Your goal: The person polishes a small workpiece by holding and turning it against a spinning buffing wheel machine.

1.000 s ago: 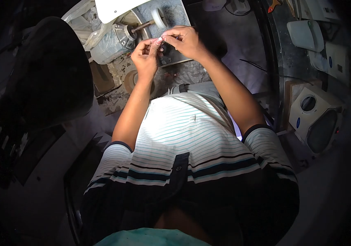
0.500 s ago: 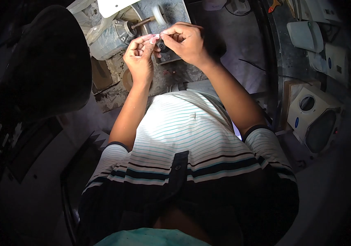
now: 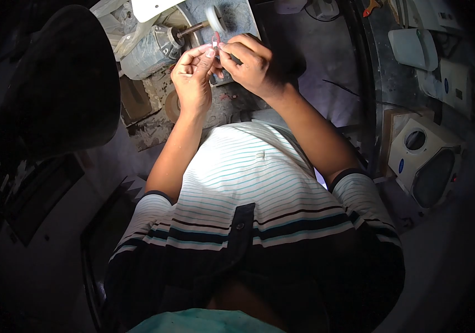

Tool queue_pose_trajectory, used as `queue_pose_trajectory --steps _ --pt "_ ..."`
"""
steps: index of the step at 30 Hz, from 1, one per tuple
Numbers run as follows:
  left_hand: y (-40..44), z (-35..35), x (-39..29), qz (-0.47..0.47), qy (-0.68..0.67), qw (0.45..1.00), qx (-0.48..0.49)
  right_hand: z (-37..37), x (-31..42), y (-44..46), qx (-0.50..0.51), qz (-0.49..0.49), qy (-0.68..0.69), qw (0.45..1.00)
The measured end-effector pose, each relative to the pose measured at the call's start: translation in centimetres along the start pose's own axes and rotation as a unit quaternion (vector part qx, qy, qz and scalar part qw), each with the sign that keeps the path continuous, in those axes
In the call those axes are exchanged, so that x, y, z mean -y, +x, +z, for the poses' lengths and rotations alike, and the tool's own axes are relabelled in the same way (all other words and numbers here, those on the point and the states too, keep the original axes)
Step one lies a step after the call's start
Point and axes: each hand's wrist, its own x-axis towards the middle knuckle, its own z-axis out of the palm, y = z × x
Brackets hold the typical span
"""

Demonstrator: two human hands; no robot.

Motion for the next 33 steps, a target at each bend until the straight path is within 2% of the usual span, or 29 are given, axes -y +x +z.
queue_pose_trajectory --steps 2,6,8,12,14,15,19,21,23,26,33 --pt "0.0 0.1 0.2 0.007 0.034 0.999 -0.025 0.2 -0.4 -0.3 0.015 -0.029 -0.003 0.999" --pt "0.3 -0.4 0.9 0.006 0.053 0.998 -0.032 0.5 -0.5 -0.9 0.024 -0.019 0.019 0.999" --pt "0.6 -0.7 1.4 0.004 0.071 0.997 -0.039 0.1 0.2 -1.1 0.067 0.118 0.079 0.988" --pt "0.8 -1.0 2.2 -0.015 0.114 0.992 -0.059 0.5 -1.2 -1.3 0.07 0.191 0.042 0.978" --pt "1.1 -1.6 2.8 -0.039 0.16 0.985 -0.049 1.3 -2.2 -1.8 0.116 0.348 0.212 0.906" --pt "1.4 -1.8 3.2 -0.039 0.161 0.985 -0.049 0.9 -2.4 -1.5 0.166 0.412 0.235 0.864" --pt "2.4 -2.1 4.4 -0.022 0.193 0.979 -0.065 1.7 -4.0 -1.8 0.152 0.426 0.277 0.848" --pt "2.8 -2.2 5.0 -0.024 0.205 0.975 -0.078 2.1 -4.5 -1.6 0.142 0.464 0.274 0.83" --pt "3.1 -2.6 5.6 -0.104 0.201 0.97 -0.085 3.0 -5.3 -1.8 0.133 0.477 0.287 0.82" --pt "4.2 -2.8 6.7 -0.111 0.15 0.977 -0.105 4.3 -6.7 -2.2 0.114 0.506 0.304 0.799" --pt "7.6 -3.0 7.8 -0.102 0.149 0.976 -0.12 6.1 -9.0 -1.3 0.075 0.531 0.379 0.754"
